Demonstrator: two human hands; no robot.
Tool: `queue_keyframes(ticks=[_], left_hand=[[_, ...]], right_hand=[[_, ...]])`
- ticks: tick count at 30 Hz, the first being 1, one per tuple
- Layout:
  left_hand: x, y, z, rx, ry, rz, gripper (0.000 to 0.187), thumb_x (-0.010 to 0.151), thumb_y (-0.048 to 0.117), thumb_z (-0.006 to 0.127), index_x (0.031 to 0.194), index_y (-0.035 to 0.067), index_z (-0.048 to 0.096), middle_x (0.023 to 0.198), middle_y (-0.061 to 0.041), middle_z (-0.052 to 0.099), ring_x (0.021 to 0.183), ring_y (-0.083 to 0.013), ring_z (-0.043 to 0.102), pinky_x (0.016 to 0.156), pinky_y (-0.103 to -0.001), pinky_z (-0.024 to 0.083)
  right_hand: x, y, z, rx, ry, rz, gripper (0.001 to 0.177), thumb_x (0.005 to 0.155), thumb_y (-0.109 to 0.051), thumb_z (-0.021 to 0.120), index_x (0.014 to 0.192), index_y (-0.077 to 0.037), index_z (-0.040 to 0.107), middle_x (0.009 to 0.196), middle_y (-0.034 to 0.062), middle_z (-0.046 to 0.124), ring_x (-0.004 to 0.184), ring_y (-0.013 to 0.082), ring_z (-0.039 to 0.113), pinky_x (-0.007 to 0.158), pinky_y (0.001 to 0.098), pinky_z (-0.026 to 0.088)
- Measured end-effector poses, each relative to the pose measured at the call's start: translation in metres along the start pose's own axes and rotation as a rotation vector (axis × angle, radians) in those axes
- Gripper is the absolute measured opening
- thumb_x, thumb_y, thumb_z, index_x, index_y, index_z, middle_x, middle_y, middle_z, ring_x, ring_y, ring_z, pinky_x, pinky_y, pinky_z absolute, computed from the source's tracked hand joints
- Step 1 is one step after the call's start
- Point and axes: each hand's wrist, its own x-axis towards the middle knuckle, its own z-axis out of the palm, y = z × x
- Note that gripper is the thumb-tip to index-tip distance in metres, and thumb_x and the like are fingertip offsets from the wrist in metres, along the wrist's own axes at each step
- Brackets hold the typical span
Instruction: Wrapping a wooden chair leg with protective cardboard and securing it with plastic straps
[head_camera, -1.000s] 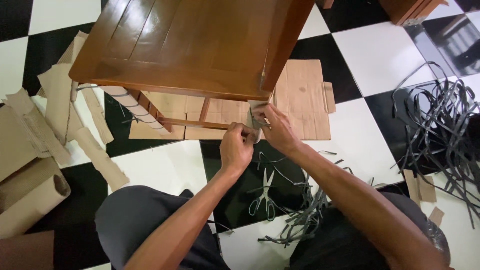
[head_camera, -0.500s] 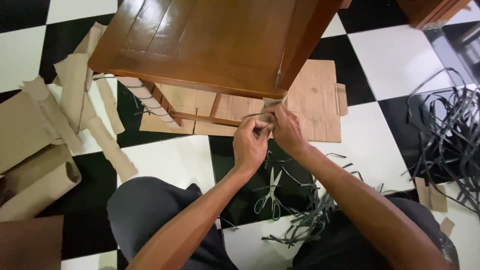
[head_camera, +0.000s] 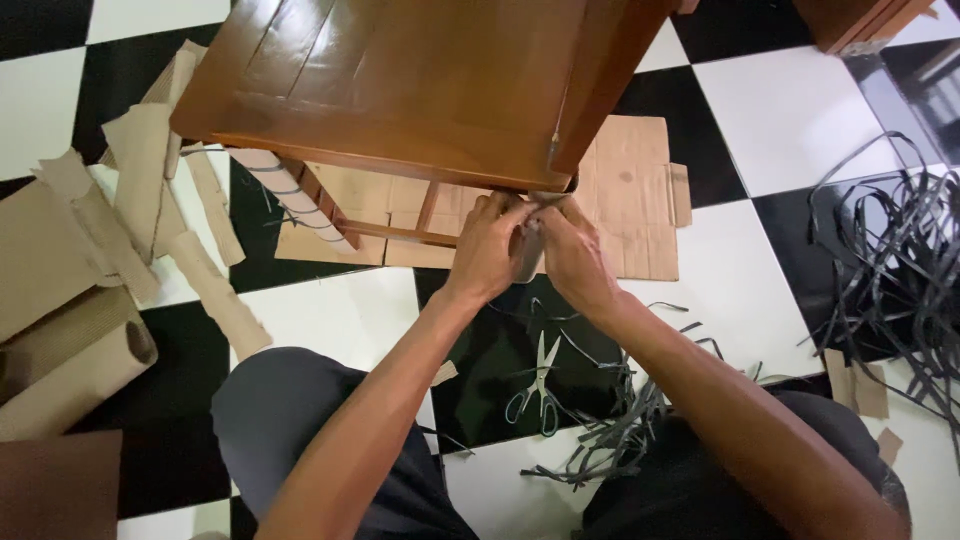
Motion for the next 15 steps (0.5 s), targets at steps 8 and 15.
queue_keyframes(ticks=[8, 15], left_hand=[[0.013, -0.005, -0.005, 0.256, -0.137, -0.041, 0.013, 0.089, 0.024, 0.068, 0.099, 0.016, 0.067, 0.098, -0.010, 0.065, 0.103, -0.0351, 0.062, 0.084, -0.047, 0.051], [0.014, -0.017, -0.001, 0.182, -0.223, -0.132, 0.016, 0.084, 0.029, 0.064, 0.094, 0.016, 0.065, 0.094, -0.010, 0.065, 0.100, -0.0371, 0.064, 0.081, -0.051, 0.051]], right_hand=[[-0.004, 0.016, 0.003, -0.154, -0.025, -0.048, 0.005, 0.103, -0.016, 0.058, 0.100, -0.015, 0.062, 0.093, 0.0094, 0.056, 0.080, 0.0390, 0.068, 0.067, 0.0464, 0.056], [-0.006, 0.039, 0.010, -0.421, -0.007, -0.241, 0.013, 0.100, -0.017, 0.061, 0.090, -0.015, 0.053, 0.087, 0.0037, 0.051, 0.074, 0.0260, 0.069, 0.062, 0.0336, 0.055]])
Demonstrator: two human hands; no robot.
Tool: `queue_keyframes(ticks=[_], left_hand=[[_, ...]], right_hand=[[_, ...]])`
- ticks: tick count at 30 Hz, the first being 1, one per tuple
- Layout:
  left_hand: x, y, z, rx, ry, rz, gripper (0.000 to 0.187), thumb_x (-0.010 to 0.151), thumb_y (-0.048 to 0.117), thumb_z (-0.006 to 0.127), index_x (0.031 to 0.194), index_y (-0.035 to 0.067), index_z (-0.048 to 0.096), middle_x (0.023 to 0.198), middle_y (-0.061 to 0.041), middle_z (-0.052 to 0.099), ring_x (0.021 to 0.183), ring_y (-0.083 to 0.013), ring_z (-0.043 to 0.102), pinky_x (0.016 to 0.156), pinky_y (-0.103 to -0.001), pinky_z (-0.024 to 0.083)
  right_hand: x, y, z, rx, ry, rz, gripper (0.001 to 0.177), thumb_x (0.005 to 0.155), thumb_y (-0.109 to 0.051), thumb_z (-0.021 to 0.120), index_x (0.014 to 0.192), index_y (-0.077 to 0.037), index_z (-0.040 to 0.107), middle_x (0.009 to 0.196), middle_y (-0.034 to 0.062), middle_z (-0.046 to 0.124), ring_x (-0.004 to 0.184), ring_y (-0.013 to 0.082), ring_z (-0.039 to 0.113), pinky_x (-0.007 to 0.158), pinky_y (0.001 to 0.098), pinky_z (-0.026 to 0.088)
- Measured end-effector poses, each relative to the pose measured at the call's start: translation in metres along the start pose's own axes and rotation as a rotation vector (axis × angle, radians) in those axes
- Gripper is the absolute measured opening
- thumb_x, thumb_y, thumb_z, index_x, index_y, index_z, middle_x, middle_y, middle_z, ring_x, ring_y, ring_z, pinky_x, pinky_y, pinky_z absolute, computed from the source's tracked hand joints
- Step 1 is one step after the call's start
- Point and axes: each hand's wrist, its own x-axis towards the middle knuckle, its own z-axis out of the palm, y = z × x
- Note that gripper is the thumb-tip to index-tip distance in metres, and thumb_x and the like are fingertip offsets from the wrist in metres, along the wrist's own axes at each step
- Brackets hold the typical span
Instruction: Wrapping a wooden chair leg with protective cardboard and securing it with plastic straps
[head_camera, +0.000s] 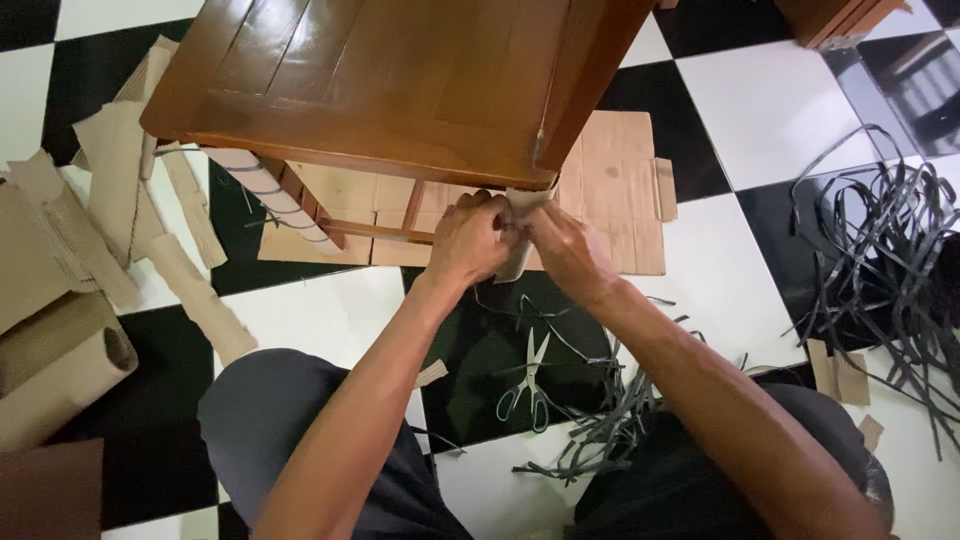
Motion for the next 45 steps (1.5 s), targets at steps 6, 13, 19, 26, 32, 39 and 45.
queue_keyframes(ticks=[6, 13, 19, 26, 32, 39, 45], left_hand=[[0.005, 0.000, -0.004, -0.155, -0.111, -0.102, 0.032, 0.093, 0.034, 0.053, 0.086, 0.010, 0.072, 0.088, -0.018, 0.070, 0.095, -0.0414, 0.069, 0.081, -0.052, 0.055], [-0.001, -0.026, 0.065, -0.860, 0.007, -0.606, 0.036, 0.089, 0.047, 0.068, 0.094, 0.014, 0.081, 0.093, -0.013, 0.074, 0.095, -0.0276, 0.068, 0.080, -0.043, 0.054], [-0.010, 0.006, 0.058, -1.159, 0.280, -0.801, 0.017, 0.084, 0.020, 0.069, 0.089, 0.004, 0.073, 0.085, -0.007, 0.056, 0.088, -0.0190, 0.051, 0.075, -0.035, 0.045], [0.001, -0.006, 0.107, -1.358, 0.556, -0.793, 0.015, 0.099, 0.018, 0.067, 0.090, 0.006, 0.066, 0.087, -0.011, 0.070, 0.071, -0.0185, 0.057, 0.068, -0.034, 0.046], [-0.006, 0.044, 0.053, -1.680, 0.585, -0.589, 0.012, 0.105, 0.011, 0.054, 0.094, 0.011, 0.058, 0.100, -0.007, 0.074, 0.082, -0.0124, 0.070, 0.064, -0.019, 0.049], [0.005, 0.032, 0.050, -1.608, 0.631, -0.686, 0.010, 0.100, 0.006, 0.055, 0.092, 0.011, 0.056, 0.075, -0.005, 0.058, 0.068, -0.0116, 0.059, 0.064, -0.017, 0.055], [0.015, 0.013, 0.069, -1.892, 0.618, -0.630, 0.018, 0.109, 0.009, 0.047, 0.091, 0.015, 0.048, 0.085, -0.005, 0.055, 0.094, -0.0204, 0.065, 0.099, -0.036, 0.056]], right_hand=[[-0.006, 0.008, 0.009, -0.116, 0.063, -0.095, 0.016, 0.093, -0.010, 0.066, 0.090, -0.017, 0.051, 0.081, 0.0013, 0.048, 0.071, 0.0199, 0.063, 0.059, 0.0298, 0.054], [-0.003, 0.001, 0.003, 0.103, 0.108, -0.079, 0.010, 0.096, -0.004, 0.061, 0.094, -0.012, 0.057, 0.096, 0.0027, 0.058, 0.087, 0.0215, 0.069, 0.070, 0.0297, 0.058], [0.001, -0.016, -0.003, 0.306, 0.176, 0.047, 0.010, 0.097, 0.002, 0.062, 0.093, -0.007, 0.061, 0.093, 0.0115, 0.062, 0.088, 0.0339, 0.070, 0.069, 0.0411, 0.059], [-0.018, -0.020, 0.016, 0.844, 0.479, 0.785, 0.011, 0.105, -0.009, 0.058, 0.095, -0.008, 0.063, 0.093, 0.0087, 0.072, 0.077, 0.0165, 0.071, 0.061, 0.0252, 0.061], [-0.011, -0.014, 0.021, 1.113, 0.473, 0.992, 0.019, 0.106, -0.017, 0.051, 0.099, -0.002, 0.060, 0.098, 0.0109, 0.072, 0.076, 0.0159, 0.072, 0.055, 0.0229, 0.060], [-0.010, 0.015, 0.034, 1.045, 0.522, 1.252, 0.021, 0.104, -0.020, 0.050, 0.092, -0.006, 0.061, 0.087, 0.0089, 0.071, 0.066, 0.0142, 0.069, 0.048, 0.0237, 0.058], [0.010, 0.012, 0.016, 1.312, 0.530, 1.330, 0.025, 0.106, -0.025, 0.048, 0.090, -0.009, 0.059, 0.084, 0.0072, 0.071, 0.061, 0.0126, 0.066, 0.046, 0.0221, 0.054]])
